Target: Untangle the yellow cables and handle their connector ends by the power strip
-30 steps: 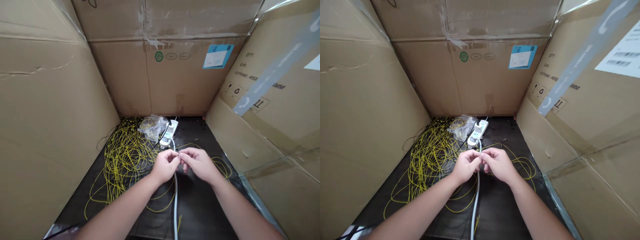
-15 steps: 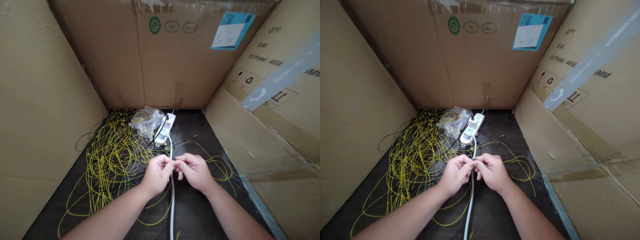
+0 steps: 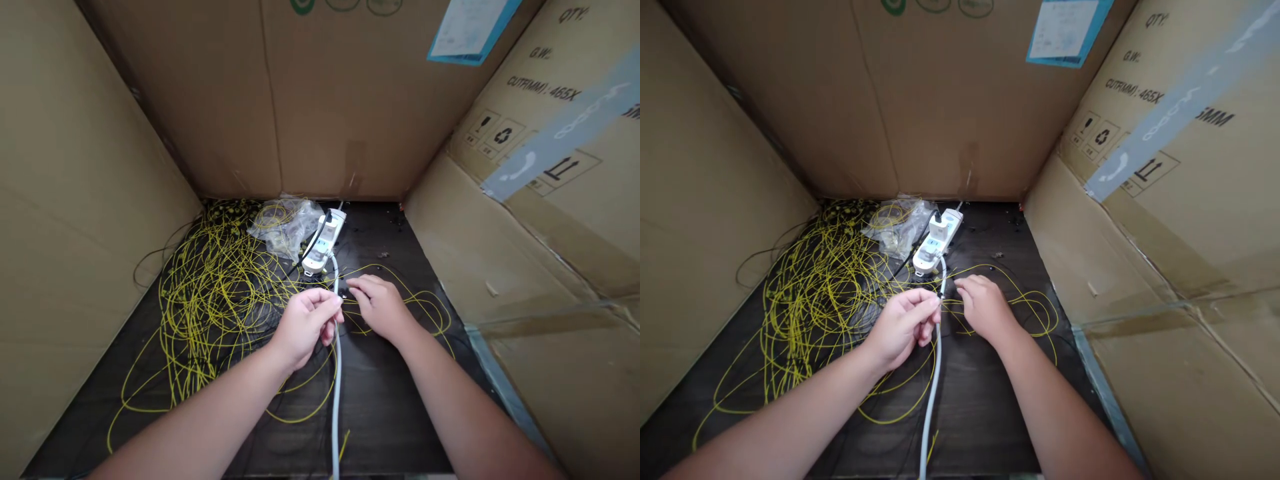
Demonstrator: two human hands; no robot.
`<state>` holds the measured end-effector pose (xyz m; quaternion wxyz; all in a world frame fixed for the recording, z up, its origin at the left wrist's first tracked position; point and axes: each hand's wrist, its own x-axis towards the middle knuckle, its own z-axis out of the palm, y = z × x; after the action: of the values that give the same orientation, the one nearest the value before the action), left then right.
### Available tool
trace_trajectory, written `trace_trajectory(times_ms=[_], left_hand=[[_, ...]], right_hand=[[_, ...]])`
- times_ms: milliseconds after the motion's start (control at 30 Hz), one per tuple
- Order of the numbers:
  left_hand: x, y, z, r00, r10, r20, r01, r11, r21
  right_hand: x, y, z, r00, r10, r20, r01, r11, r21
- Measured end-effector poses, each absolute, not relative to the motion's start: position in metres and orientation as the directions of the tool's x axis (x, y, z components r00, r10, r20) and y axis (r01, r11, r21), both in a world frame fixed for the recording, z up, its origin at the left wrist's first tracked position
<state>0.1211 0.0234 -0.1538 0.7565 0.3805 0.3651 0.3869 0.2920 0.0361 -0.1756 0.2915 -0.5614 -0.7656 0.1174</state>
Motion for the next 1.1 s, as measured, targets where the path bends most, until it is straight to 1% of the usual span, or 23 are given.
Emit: trace_trajectory(times_ms=[100, 267, 500, 600, 700, 767, 800, 900, 967, 1100], left_hand=[[0.122, 0.024, -0.153, 0.440, 0.859, -0.260, -0.292, 0.411, 0.864], [0.122, 0.023, -0.153, 0.451, 0.855, -0.257, -0.267, 0.403, 0.875], [0.121, 0.024, -0.154, 0.448, 0.859, -0.249, -0.261, 0.392, 0.882], [0.120, 0.024, -0.153, 0.440, 0.862, -0.251, -0.260, 0.389, 0.884], [0.119, 0.023, -0.152, 0.433, 0.866, -0.251, -0.256, 0.385, 0.887], [0.119, 0.023, -0.151, 0.426, 0.871, -0.244, -0.246, 0.371, 0.895], [0.119, 0.023, -0.151, 0.421, 0.875, -0.239, -0.239, 0.362, 0.901], [0.120, 0.023, -0.153, 0.403, 0.888, -0.220, -0.215, 0.326, 0.921], [0.120, 0.023, -0.155, 0.394, 0.898, -0.198, -0.206, 0.296, 0.933], [0.120, 0.024, -0.158, 0.400, 0.899, -0.178, -0.209, 0.279, 0.937]], right_hand=[[0.289, 0.038, -0.180, -0.166, 0.940, 0.297, 0.809, 0.302, -0.504], [0.289, 0.040, -0.184, -0.212, 0.931, 0.298, 0.787, 0.343, -0.513], [0.290, 0.042, -0.190, -0.245, 0.925, 0.290, 0.804, 0.361, -0.473], [0.290, 0.040, -0.189, -0.251, 0.920, 0.302, 0.794, 0.374, -0.479], [0.289, 0.035, -0.180, -0.194, 0.897, 0.396, 0.737, 0.400, -0.545], [0.286, 0.029, -0.169, -0.141, 0.880, 0.453, 0.645, 0.429, -0.633], [0.284, 0.025, -0.163, -0.132, 0.880, 0.457, 0.582, 0.442, -0.683], [0.277, 0.016, -0.150, -0.193, 0.902, 0.387, 0.405, 0.432, -0.806], [0.272, 0.013, -0.147, -0.208, 0.923, 0.324, 0.346, 0.379, -0.858], [0.268, 0.015, -0.150, -0.117, 0.971, 0.208, 0.238, 0.230, -0.944]])
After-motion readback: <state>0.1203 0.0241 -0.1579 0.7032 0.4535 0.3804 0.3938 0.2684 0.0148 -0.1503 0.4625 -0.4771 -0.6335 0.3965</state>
